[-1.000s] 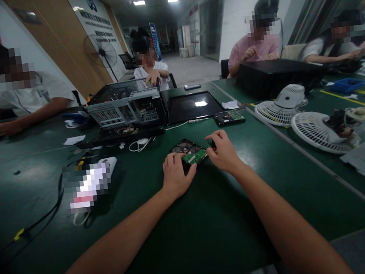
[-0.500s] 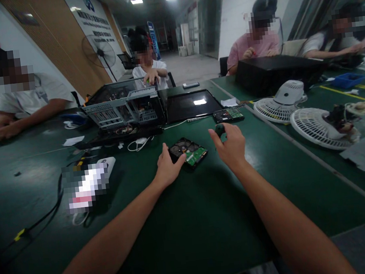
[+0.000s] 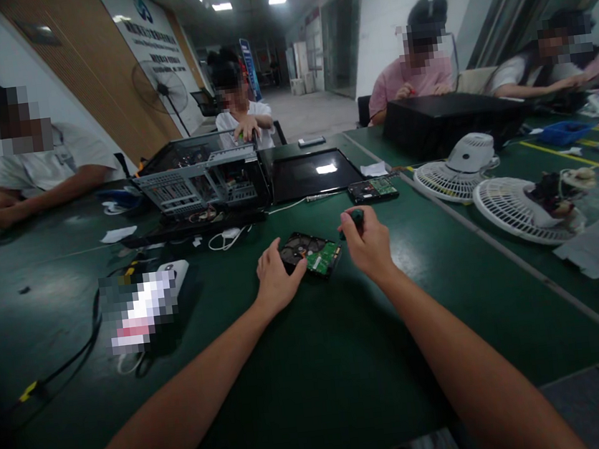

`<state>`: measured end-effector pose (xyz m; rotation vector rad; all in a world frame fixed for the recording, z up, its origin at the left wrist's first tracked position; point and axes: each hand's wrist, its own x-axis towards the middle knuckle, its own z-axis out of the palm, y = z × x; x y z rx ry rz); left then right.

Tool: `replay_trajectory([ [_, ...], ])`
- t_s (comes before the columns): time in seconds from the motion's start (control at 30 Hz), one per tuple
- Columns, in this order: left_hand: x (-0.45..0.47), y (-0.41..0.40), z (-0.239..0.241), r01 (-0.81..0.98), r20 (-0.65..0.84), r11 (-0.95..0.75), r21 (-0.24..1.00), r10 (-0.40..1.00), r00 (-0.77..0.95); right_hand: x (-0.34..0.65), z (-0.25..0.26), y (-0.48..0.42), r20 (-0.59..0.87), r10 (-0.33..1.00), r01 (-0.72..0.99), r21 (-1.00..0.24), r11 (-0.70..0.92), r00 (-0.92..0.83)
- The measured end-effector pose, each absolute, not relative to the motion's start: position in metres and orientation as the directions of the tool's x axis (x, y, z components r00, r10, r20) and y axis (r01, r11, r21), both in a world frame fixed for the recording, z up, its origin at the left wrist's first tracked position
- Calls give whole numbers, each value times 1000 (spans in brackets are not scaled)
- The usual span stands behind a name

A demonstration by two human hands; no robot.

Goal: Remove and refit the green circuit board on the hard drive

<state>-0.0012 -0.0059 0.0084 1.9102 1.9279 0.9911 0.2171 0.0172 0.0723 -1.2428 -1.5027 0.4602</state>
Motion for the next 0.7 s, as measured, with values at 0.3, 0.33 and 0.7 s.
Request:
replay_trajectory([
  [0.3, -1, -9, 7, 762, 323, -264, 591, 943, 77, 212, 67, 13, 470, 882, 493, -774, 397, 27],
  [0.33, -1, -9, 8, 762, 325, -273, 587, 942, 87, 211, 66, 13, 470, 882, 492, -774, 399, 24],
  [0.7, -5, -8, 7, 745, 341, -332, 579, 928, 150, 210, 65, 12, 456, 890, 486, -778, 399, 0],
])
